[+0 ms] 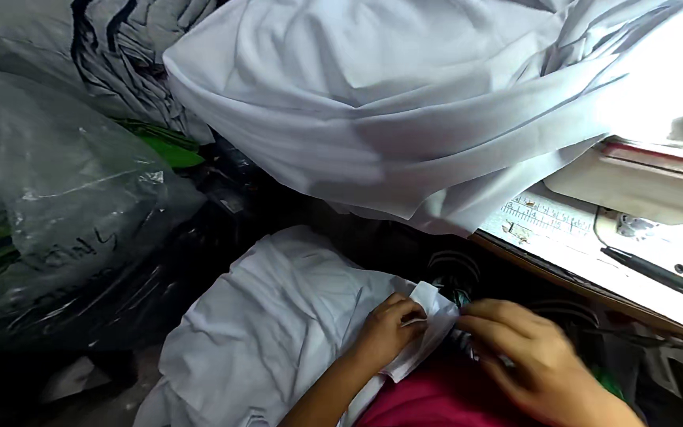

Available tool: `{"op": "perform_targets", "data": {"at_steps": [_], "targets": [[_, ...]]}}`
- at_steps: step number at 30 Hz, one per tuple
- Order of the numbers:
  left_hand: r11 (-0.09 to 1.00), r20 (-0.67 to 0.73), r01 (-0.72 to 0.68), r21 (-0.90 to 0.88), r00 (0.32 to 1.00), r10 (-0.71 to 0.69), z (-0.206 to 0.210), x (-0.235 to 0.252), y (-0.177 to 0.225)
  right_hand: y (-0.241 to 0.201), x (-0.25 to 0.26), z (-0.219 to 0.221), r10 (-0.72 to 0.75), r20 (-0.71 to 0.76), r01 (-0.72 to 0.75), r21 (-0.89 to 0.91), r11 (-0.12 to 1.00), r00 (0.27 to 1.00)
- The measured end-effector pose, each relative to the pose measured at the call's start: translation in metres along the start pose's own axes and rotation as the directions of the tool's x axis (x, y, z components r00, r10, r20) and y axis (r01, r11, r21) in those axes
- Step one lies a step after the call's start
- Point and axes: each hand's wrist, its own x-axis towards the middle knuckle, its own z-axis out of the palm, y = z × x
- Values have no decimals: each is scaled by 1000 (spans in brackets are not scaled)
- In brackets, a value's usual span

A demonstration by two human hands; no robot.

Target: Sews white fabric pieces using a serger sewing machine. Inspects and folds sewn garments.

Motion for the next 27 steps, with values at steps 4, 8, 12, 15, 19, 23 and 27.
{"op": "perform_targets", "data": {"at_steps": [4, 8, 12, 15, 19, 23, 27], "targets": [[983, -25, 113, -143, 993, -118, -7, -3, -3, 15, 0, 52, 51, 457, -121, 127, 985, 888], [960, -90, 272, -72, 957, -278, -24, -3, -17, 17, -1, 50, 40, 556, -121, 111, 986, 830], [925, 199, 377, -41, 911, -362, -32, -2, -24, 18, -7, 47, 74, 567, -182, 137, 974, 820], [908, 283, 407, -95, 886, -368, -34, 2, -24, 17, -6, 46, 103, 591, -234, 148, 961, 800], [933, 195, 338, -120, 930, -312, -46, -3, -14, 17, -9, 49, 126, 541, -238, 141, 961, 831], [995, 91, 94, -20, 992, -92, -61, -33, 14, 7, -4, 51, 128, 222, -159, 127, 979, 967], [918, -109, -330, 220, 927, 359, -47, -50, 20, -8, 23, 48, -9, 202, -23, 157, 987, 979]]}}
